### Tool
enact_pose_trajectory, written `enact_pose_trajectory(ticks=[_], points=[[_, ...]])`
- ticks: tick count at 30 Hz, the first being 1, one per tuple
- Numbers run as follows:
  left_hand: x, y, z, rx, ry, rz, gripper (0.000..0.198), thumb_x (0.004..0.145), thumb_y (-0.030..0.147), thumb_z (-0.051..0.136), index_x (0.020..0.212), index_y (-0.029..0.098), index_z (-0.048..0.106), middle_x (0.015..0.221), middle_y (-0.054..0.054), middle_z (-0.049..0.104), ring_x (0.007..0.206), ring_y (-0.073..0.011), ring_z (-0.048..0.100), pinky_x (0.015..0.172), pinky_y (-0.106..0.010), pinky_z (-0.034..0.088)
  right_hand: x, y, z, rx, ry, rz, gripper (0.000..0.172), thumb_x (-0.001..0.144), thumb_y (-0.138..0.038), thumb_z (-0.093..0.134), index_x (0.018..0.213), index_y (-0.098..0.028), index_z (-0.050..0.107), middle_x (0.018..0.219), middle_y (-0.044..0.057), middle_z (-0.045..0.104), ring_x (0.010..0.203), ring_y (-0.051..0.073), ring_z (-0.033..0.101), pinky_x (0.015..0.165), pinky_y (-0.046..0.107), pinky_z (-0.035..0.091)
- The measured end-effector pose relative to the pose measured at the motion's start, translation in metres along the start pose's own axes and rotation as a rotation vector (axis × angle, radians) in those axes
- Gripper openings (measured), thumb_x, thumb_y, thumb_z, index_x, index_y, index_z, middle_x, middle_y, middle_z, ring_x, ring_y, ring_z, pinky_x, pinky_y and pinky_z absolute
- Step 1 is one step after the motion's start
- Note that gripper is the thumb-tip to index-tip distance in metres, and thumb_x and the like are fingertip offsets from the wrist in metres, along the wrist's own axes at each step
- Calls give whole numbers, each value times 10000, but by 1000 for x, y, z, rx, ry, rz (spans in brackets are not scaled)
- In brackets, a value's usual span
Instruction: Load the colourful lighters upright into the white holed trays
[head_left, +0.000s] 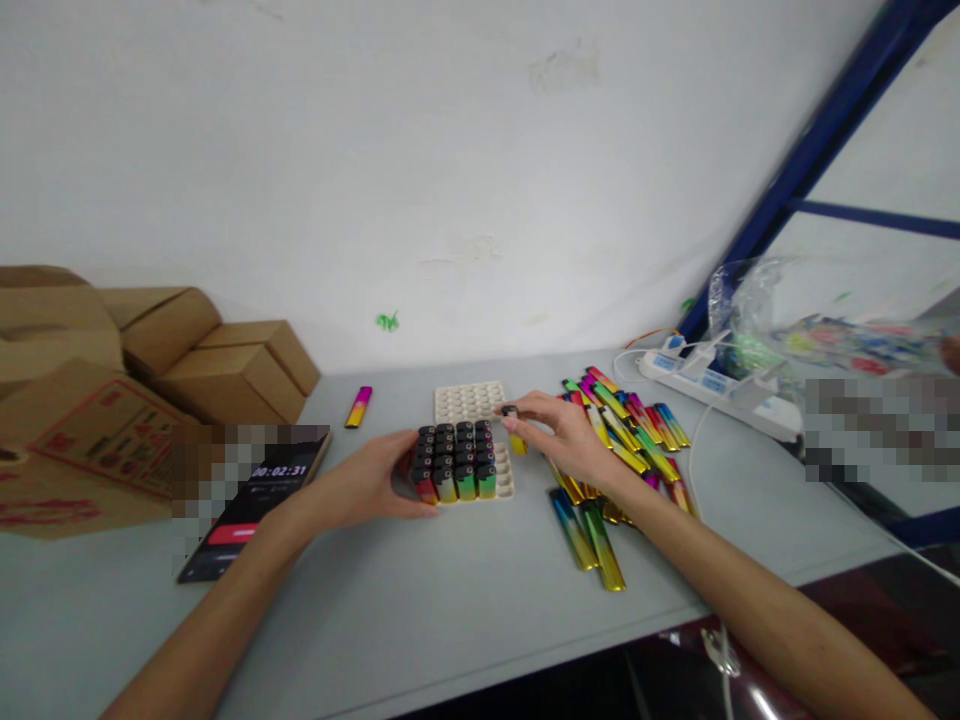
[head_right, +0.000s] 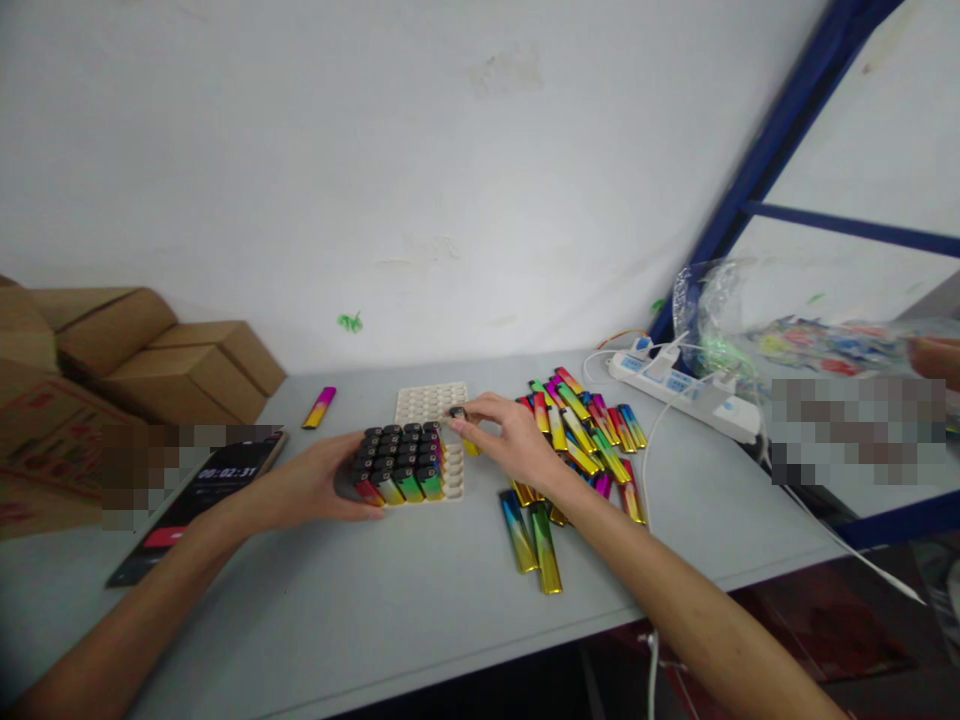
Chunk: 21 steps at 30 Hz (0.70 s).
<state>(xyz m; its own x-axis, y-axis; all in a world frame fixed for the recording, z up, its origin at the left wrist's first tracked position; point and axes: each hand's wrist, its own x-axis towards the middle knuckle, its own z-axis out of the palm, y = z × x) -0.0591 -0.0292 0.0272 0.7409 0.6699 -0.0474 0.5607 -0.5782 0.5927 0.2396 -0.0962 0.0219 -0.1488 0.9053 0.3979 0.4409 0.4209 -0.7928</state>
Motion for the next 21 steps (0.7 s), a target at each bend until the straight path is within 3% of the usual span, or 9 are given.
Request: enact_pose_trajectory(ticks=[4, 8, 11, 16, 21], points=[[-1, 2, 0, -3, -8, -7, 662, 705, 466, 865, 1246, 148, 652, 1231, -114, 725, 1073, -294, 662, 1002, -418, 539, 0, 1, 1, -27, 8, 59, 270, 947, -432, 737, 1045, -189, 803, 924, 56, 807, 833, 206, 721, 752, 321, 531], [-1, 1, 0, -4, -10, -25, 663, 664, 474, 890, 1204, 159, 669, 1211, -120, 732, 1049, -298, 669, 1000, -423, 541, -1, 1, 0, -135, 22, 52, 255, 987, -422, 696, 964, -190, 798, 838, 33, 812, 767, 197, 748, 708, 290, 519], [-1, 1, 0, -11, -3, -17, 647, 688, 466, 874, 1220, 157, 672, 1214, -116, 739, 1069, -305, 677, 991, -427, 548, -1, -1, -1, -196, -31, 11, 256, 1027, -393, 644, 998, -184, 789, 875, 42, 823, 797, 200, 768, 735, 284, 539], [-1, 4, 0, -9, 1, -8, 685, 686, 464, 885, 1263, 167, 665, 1263, -109, 734, 1130, -315, 673, 1026, -429, 536, 1, -4, -1, -235, -155, -100, 247, 1028, -322, 636, 1192, -192, 767, 1185, 90, 806, 1055, 225, 758, 954, 342, 560], [-1, 6, -1, -9, -11, -36, 658, 676, 461, 884, 1213, 148, 667, 1246, -126, 733, 1116, -319, 671, 1018, -423, 535, 2, -7, -7, -273, -223, -29, 213, 1014, -326, 662, 1141, -214, 790, 1075, 54, 825, 931, 195, 762, 873, 307, 563]])
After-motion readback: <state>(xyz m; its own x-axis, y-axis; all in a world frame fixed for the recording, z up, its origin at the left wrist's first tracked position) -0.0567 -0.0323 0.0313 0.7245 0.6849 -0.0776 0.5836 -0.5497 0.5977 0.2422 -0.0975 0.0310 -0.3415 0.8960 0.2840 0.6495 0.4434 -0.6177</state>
